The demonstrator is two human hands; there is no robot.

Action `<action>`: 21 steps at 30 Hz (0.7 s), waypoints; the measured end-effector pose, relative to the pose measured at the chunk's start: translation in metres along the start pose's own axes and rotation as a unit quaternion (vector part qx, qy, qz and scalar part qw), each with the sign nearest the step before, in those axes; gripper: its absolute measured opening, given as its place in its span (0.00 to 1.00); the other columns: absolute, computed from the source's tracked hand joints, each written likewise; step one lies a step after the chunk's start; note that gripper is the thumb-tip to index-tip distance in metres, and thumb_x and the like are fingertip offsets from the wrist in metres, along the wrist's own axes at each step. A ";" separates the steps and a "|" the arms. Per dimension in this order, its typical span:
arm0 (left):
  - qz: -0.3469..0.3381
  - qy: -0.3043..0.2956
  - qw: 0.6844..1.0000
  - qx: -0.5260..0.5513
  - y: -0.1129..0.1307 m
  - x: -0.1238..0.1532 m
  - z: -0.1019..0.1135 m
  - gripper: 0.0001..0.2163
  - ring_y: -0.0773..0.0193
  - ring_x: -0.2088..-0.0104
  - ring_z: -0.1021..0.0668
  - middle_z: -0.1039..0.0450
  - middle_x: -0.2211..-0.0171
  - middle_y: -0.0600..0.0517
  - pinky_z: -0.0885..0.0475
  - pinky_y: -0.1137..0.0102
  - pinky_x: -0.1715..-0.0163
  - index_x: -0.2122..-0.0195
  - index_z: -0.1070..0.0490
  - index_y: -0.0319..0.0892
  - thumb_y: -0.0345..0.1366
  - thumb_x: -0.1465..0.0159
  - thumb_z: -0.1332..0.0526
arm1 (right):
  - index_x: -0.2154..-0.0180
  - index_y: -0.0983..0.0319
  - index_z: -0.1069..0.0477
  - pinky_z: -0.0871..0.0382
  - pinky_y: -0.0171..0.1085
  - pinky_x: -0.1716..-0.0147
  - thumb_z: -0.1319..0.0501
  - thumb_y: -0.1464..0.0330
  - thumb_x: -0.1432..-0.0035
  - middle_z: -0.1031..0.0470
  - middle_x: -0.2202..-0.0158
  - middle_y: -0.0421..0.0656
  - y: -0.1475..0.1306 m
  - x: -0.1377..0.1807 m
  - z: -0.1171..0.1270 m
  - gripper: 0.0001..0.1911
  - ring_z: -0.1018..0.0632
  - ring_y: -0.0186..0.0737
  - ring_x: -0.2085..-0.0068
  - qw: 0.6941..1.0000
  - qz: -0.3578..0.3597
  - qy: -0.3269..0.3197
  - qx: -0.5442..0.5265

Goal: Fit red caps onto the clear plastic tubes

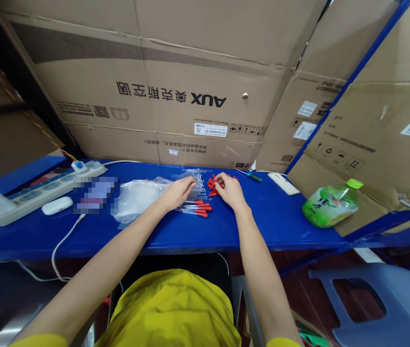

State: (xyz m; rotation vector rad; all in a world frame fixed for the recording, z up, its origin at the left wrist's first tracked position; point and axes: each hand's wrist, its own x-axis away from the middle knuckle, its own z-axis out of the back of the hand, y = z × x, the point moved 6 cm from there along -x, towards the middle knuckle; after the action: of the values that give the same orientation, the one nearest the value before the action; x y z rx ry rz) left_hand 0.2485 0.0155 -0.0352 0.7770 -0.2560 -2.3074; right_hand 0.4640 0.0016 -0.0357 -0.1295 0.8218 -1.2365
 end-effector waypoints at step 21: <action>-0.022 0.001 0.999 0.030 0.008 0.001 0.002 0.14 0.58 0.65 0.22 0.24 0.66 0.49 0.35 0.68 0.65 0.59 0.34 0.45 0.42 0.20 0.54 | 0.65 0.59 0.26 0.22 0.43 0.60 0.29 0.46 0.43 0.18 0.65 0.47 -0.042 0.004 -0.012 0.23 0.18 0.45 0.64 0.973 0.002 0.053 -0.223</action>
State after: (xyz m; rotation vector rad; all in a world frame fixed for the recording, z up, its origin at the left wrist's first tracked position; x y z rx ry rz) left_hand 0.2517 0.0089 -0.0310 0.8234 -0.3119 -2.3485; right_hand 0.4245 -0.0130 -0.0249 -0.4272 1.1859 -1.0433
